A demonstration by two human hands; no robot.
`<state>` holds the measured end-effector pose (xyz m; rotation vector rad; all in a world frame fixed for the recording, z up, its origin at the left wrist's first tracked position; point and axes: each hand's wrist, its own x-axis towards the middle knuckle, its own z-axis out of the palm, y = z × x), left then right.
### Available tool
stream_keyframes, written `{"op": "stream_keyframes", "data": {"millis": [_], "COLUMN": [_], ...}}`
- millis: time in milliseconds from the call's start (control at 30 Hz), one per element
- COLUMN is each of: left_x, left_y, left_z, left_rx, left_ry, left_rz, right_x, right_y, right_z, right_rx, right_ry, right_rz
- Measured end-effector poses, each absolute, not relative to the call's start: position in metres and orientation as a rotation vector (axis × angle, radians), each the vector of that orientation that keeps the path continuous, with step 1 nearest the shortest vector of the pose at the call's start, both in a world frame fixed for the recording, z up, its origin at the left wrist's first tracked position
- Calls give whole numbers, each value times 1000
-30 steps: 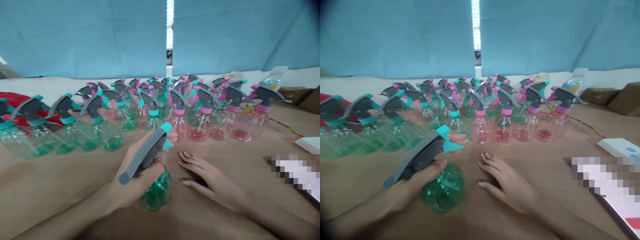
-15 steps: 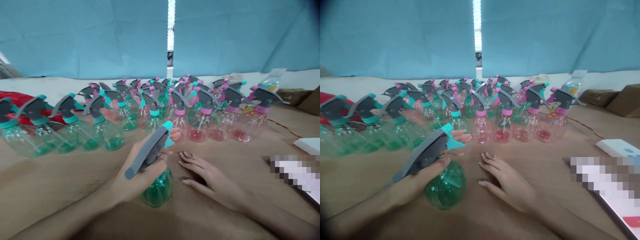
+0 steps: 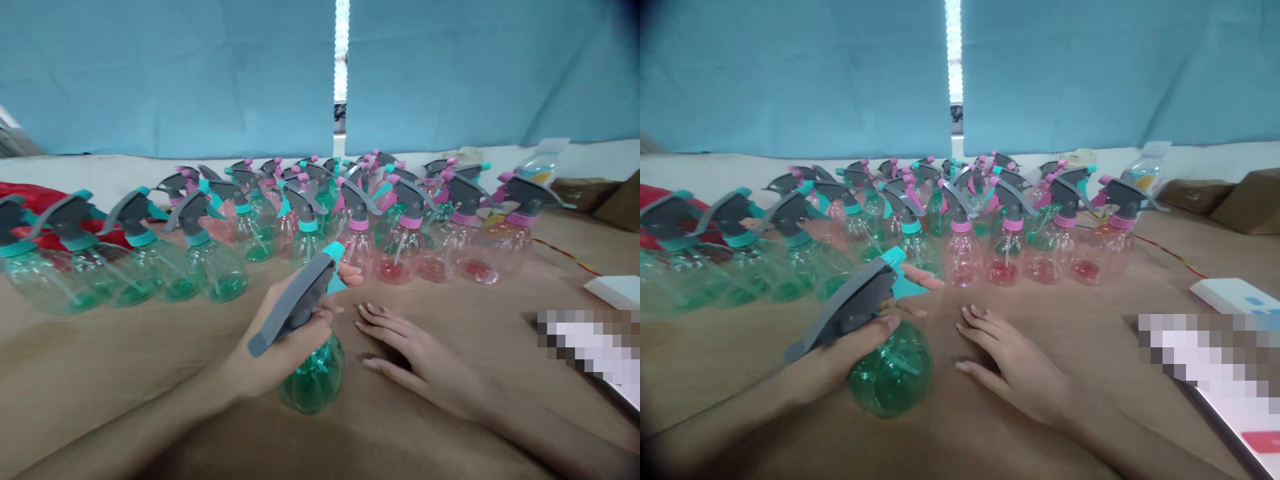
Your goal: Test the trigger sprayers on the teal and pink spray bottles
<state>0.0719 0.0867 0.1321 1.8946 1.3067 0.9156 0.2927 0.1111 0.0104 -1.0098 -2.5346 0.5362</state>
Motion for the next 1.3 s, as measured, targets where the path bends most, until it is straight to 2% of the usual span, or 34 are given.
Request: {"op": "stream_keyframes", "data": {"millis": [1300], "left_x": [71], "left_y": [84], "left_z": [130], "left_rx": [1967], "left_ry": [1338], "left_rz": [1019], "right_x": [293], "right_y": [111], "right_z": [9], "right_rx": [-1053], "right_ry": [-2575], "right_rz": [489]}}
